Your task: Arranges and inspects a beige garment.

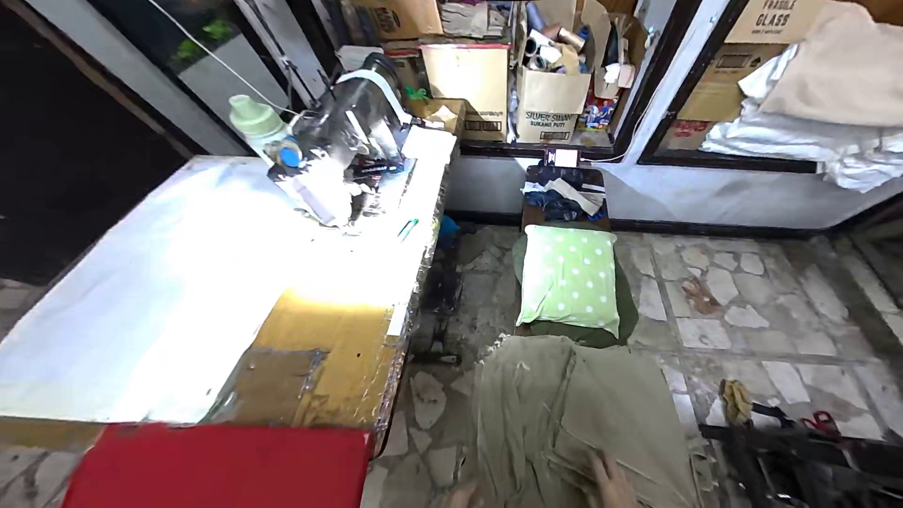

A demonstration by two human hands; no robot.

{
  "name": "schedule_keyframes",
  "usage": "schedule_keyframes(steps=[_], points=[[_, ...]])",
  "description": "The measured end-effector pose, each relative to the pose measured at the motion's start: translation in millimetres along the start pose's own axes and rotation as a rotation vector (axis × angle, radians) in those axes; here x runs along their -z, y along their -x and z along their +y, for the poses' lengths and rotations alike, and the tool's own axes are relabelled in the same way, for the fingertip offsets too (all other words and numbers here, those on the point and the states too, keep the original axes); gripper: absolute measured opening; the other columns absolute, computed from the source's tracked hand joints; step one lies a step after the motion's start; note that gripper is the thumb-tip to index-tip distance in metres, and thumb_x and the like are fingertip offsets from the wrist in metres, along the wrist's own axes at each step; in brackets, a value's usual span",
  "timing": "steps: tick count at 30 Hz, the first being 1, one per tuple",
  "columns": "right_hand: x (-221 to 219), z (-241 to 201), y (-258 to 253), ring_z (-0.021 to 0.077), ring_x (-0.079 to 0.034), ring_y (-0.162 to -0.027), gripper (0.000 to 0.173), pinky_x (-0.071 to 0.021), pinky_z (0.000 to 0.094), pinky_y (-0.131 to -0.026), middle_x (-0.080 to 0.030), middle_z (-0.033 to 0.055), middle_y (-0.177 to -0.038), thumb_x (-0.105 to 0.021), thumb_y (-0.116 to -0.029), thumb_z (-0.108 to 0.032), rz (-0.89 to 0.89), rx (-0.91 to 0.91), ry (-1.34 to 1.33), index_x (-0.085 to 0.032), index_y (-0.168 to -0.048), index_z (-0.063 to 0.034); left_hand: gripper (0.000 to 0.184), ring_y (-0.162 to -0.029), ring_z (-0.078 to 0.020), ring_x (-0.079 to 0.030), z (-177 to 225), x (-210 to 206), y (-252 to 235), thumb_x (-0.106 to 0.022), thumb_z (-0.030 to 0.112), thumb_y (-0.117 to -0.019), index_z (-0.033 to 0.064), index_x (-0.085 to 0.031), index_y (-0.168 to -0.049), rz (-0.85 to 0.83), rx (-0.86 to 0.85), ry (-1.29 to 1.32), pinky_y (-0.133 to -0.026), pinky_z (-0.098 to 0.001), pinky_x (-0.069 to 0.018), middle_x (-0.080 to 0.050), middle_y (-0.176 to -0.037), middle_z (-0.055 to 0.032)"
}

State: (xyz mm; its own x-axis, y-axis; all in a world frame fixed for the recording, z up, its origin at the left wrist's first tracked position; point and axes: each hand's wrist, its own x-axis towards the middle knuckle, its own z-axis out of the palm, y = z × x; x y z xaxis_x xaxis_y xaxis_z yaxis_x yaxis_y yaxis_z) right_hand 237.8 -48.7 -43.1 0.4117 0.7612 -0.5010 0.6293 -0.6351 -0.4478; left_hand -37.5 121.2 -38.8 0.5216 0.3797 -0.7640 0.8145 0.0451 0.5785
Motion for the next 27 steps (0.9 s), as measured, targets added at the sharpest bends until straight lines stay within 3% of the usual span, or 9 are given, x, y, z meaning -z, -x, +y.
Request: schedule_keyframes(steps=[5,7,9,11,13,15,18,22,27], points=[[-4,3,-53,0.0550,-0.022,-0.150,0.107,-0.0226,0.0768,-0.112,-0.017,0.0280,-0.167,-0.088,-0.0731,-0.024,0.049,-0.004,0.064,-0.030,-0.163,-0.0198,0.040,-0.127,-0.0384,-0.059,85,20,-34,-0.054,0.012,-0.1047,-0.0020,-0.055,-0.142,0.007,-0.141,-0.147,-0.112,-0.0503,-0.0433,-0.058,-0.139,-0.0261],[-12,15,-63,0.0574,-0.019,-0.150,0.113,-0.0214,0.0804,-0.110,-0.016,0.0288,-0.167,-0.090,-0.0670,-0.016,0.054,0.035,0.107,-0.031,-0.163,-0.0236,0.041,-0.134,-0.0366,-0.055,115,22,-57,-0.055,0.011,-0.1032,0.0001,-0.055,-0.143,0.037,-0.196,-0.232,-0.114,-0.0482,-0.0422,-0.054,-0.145,-0.0238],[-14,26,-65,0.0604,-0.027,-0.145,0.102,-0.0296,0.0808,-0.104,-0.026,0.0318,-0.163,-0.086,-0.0692,-0.006,0.065,0.109,0.140,-0.040,-0.159,-0.0227,0.043,-0.139,-0.0366,-0.049,146,23,-86,-0.056,0.008,-0.1013,0.0006,-0.055,-0.144,0.069,-0.246,-0.277,-0.117,-0.0473,-0.0391,-0.049,-0.150,-0.0232],[-3,43,-64,0.0594,-0.043,-0.135,0.080,-0.0429,0.0738,-0.098,-0.044,0.0341,-0.151,-0.080,-0.0743,0.001,0.046,0.155,0.113,-0.055,-0.149,-0.0135,0.048,-0.145,-0.0382,-0.041,173,23,-119,-0.058,0.008,-0.0994,0.0009,-0.051,-0.147,0.088,-0.262,-0.342,-0.121,-0.0486,-0.0323,-0.043,-0.156,-0.0234],[23,62,-65,0.0522,-0.053,-0.129,0.059,-0.0512,0.0645,-0.095,-0.056,0.0304,-0.138,-0.075,-0.0789,0.002,-0.006,0.102,0.048,-0.062,-0.136,-0.0030,0.060,-0.149,-0.0384,-0.034,198,24,-149,-0.061,0.011,-0.0980,0.0056,-0.043,-0.155,0.078,-0.219,-0.454,-0.122,-0.0518,-0.0295,-0.034,-0.162,-0.0210],[53,84,-64,0.0497,-0.060,-0.121,0.047,-0.0521,0.0615,-0.096,-0.063,0.0314,-0.127,-0.074,-0.0804,0.001,0.096,0.031,-0.028,-0.065,-0.126,0.0072,0.075,-0.153,-0.0404,-0.026,218,27,-175,-0.067,0.008,-0.0939,0.0086,-0.032,-0.160,0.053,-0.143,-0.560,-0.121,-0.0576,-0.0273,-0.026,-0.166,-0.0196],[114,118,-63,0.0528,-0.063,-0.114,0.040,-0.0491,0.0648,-0.098,-0.064,0.0355,-0.120,-0.068,-0.0849,0.003,0.268,-0.163,-0.106,-0.063,-0.123,0.0131,0.094,-0.154,-0.0434,-0.019,222,28,-212,-0.075,0.004,-0.0851,0.0089,-0.023,-0.163,0.031,-0.067,-0.671,-0.120,-0.0655,-0.0205,-0.023,-0.168,-0.0192],[144,173,-67,0.0524,-0.063,-0.111,0.031,-0.0494,0.0640,-0.095,-0.067,0.0317,-0.114,-0.056,-0.0908,0.003,0.272,-0.183,-0.051,-0.068,-0.119,0.0074,0.096,-0.150,-0.0401,-0.031,223,26,-232,-0.082,0.013,-0.0804,0.0067,-0.029,-0.160,-0.002,0.000,-0.744,-0.121,-0.0636,-0.0191,-0.036,-0.161,-0.0192],[142,133,-88,0.0513,-0.065,-0.107,0.031,-0.0527,0.0604,-0.091,-0.068,0.0306,-0.113,-0.057,-0.0858,0.006,0.404,0.111,-0.083,-0.069,-0.114,0.0087,0.072,-0.137,-0.0400,-0.049,232,25,-215,-0.078,0.016,-0.0858,0.0006,-0.046,-0.149,-0.122,-0.081,-0.780,-0.120,-0.0580,-0.0260,-0.054,-0.145,-0.0227]])
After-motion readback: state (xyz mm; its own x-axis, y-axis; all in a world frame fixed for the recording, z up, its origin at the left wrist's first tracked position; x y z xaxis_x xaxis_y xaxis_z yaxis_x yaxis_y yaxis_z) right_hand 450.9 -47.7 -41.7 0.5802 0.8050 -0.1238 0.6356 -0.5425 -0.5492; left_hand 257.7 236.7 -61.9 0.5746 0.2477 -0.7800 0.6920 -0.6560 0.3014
